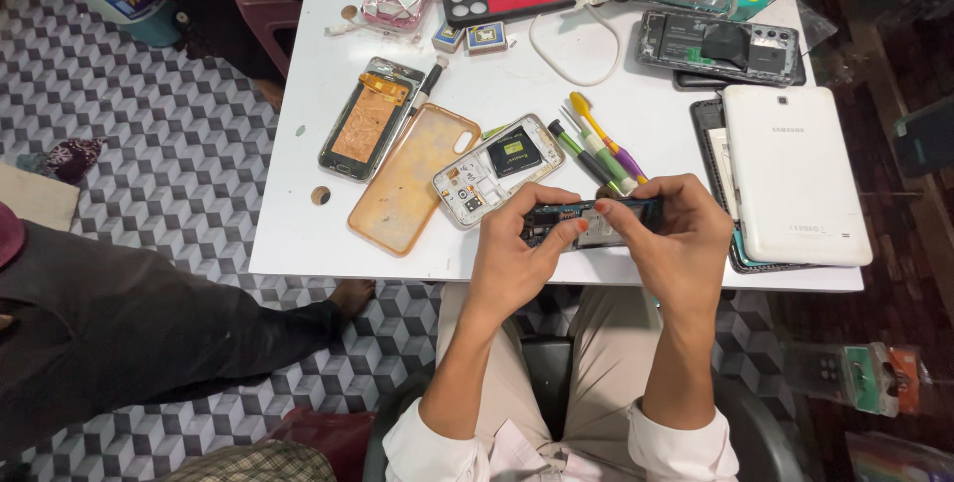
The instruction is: The person disassembles a smartphone, removes the battery, and places the motherboard into a different phone casing. They then use a screwdriver to secure the casing. The work is performed on a table with various phone parts and tools.
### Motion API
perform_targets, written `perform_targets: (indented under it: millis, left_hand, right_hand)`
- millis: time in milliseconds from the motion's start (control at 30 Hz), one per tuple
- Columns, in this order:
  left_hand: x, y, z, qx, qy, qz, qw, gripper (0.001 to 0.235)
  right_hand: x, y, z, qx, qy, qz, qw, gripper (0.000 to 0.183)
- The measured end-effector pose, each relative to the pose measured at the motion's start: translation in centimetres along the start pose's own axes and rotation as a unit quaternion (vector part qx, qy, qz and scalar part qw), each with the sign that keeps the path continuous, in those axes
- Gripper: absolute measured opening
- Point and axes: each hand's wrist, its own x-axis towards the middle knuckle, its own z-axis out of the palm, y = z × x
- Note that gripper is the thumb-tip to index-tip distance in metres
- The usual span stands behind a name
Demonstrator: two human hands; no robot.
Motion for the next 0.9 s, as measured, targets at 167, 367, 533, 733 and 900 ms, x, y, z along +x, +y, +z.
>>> perform_targets:
  millis: [167, 367, 533, 733, 900]
  left_hand:
    - [0.3, 0.0, -0.5, 0.012, -0.020, 0.021, 1.000, 0.020]
    - [0.5, 0.0, -0.8, 0.029, -0.026, 0.015, 0.999, 0.022]
    - [0.4, 0.1, -0.2, -0.009, -0.001, -0.013, 1.000, 0.021]
    - [0.1, -0.1, 0.2, -0.050, 0.026, -0.027, 0.998, 0.014]
    - [0.0, -0.1, 0.1, -0.054, 0.047, 0.015, 0.997, 0.013]
  right_hand:
    - [0.1, 0.1, 0.3, -0.011, -0.012, 0.039, 0.999, 0.027]
    - [0.1, 0.2, 0.4, -0.044, -0.006, 0.071, 0.996, 0.024]
    - [-0.4, 0.8, 0.4, -0.049, -0.022, -0.006, 0.999, 0.016]
    - [-0.3, 0.8, -1.8, 0.037, -0.102, 0.102, 0.989, 0.026]
    - [0.9, 0.8, -3.8, 0.218, -0.177, 0.116, 0.953, 0.039]
